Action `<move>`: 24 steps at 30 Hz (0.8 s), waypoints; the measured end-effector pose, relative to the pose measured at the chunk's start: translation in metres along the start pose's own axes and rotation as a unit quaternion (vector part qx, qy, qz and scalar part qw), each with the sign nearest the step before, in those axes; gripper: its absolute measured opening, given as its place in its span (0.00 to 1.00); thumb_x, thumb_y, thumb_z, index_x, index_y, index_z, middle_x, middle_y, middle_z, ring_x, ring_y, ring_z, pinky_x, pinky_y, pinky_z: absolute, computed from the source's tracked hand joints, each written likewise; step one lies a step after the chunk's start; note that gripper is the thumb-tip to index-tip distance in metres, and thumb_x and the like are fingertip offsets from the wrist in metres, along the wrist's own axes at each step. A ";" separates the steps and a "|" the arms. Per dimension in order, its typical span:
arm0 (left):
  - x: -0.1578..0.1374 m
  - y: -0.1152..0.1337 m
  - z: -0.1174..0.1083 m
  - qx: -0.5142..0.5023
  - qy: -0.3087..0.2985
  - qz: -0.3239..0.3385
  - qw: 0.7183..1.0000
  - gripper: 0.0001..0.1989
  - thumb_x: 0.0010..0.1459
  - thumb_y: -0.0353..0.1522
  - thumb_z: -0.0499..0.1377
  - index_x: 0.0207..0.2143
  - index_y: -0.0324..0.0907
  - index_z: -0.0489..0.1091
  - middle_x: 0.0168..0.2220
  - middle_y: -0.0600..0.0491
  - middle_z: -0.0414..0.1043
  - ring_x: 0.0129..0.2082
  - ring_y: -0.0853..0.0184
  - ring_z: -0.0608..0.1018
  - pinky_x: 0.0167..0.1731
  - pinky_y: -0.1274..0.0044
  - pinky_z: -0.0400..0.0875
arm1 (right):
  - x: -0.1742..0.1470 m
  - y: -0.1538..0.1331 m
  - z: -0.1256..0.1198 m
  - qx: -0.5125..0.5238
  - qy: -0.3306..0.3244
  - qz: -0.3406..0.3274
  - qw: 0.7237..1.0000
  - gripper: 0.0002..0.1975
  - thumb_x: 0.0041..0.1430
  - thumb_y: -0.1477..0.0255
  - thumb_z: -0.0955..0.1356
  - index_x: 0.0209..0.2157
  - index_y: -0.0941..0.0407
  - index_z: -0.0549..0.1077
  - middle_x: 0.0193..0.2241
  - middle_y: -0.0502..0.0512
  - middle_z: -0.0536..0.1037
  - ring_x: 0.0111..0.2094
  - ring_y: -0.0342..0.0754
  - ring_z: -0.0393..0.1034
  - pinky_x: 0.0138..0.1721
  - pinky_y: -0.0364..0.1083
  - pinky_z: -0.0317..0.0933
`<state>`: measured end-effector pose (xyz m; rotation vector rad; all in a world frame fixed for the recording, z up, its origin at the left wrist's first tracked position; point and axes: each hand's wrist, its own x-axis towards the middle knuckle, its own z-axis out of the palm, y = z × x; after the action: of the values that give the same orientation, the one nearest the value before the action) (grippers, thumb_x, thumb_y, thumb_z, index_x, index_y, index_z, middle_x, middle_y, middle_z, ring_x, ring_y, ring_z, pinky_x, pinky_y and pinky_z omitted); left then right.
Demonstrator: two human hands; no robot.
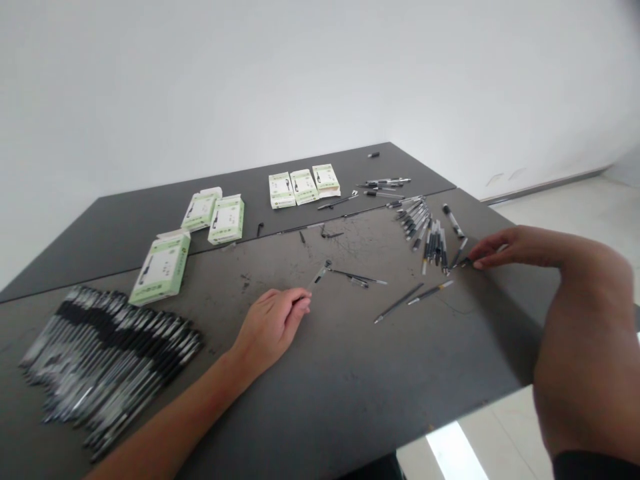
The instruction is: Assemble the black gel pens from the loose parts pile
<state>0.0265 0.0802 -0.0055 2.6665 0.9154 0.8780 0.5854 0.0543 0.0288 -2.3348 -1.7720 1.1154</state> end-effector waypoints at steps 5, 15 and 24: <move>-0.001 0.001 0.000 -0.019 0.007 -0.004 1.000 0.10 0.77 0.34 0.52 0.50 0.42 0.71 0.33 0.54 0.85 0.34 0.64 0.86 0.40 0.71 0.75 | 0.004 0.001 0.000 -0.008 -0.005 -0.006 1.000 0.16 0.50 0.61 0.79 0.43 0.47 0.89 0.48 0.57 0.87 0.53 0.62 0.80 0.59 0.54 0.63; 0.000 0.005 -0.001 -0.079 0.059 -0.095 0.991 0.07 0.74 0.35 0.57 0.46 0.43 0.73 0.31 0.55 0.84 0.33 0.65 0.86 0.41 0.74 0.76 | 0.004 0.008 0.003 -0.011 -0.002 0.005 1.000 0.12 0.53 0.62 0.79 0.40 0.48 0.89 0.44 0.58 0.88 0.47 0.57 0.82 0.55 0.52 0.66; -0.001 -0.001 0.000 -0.116 0.073 -0.187 0.973 0.07 0.73 0.37 0.58 0.46 0.45 0.73 0.29 0.58 0.81 0.29 0.68 0.84 0.38 0.77 0.76 | -0.006 -0.009 0.006 -0.021 0.001 -0.009 1.000 0.18 0.47 0.58 0.78 0.40 0.49 0.89 0.42 0.55 0.89 0.46 0.59 0.83 0.51 0.51 0.70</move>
<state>0.0260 0.0803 -0.0064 2.1587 1.2136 1.0235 0.5744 0.0499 0.0311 -2.3375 -1.8286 1.0853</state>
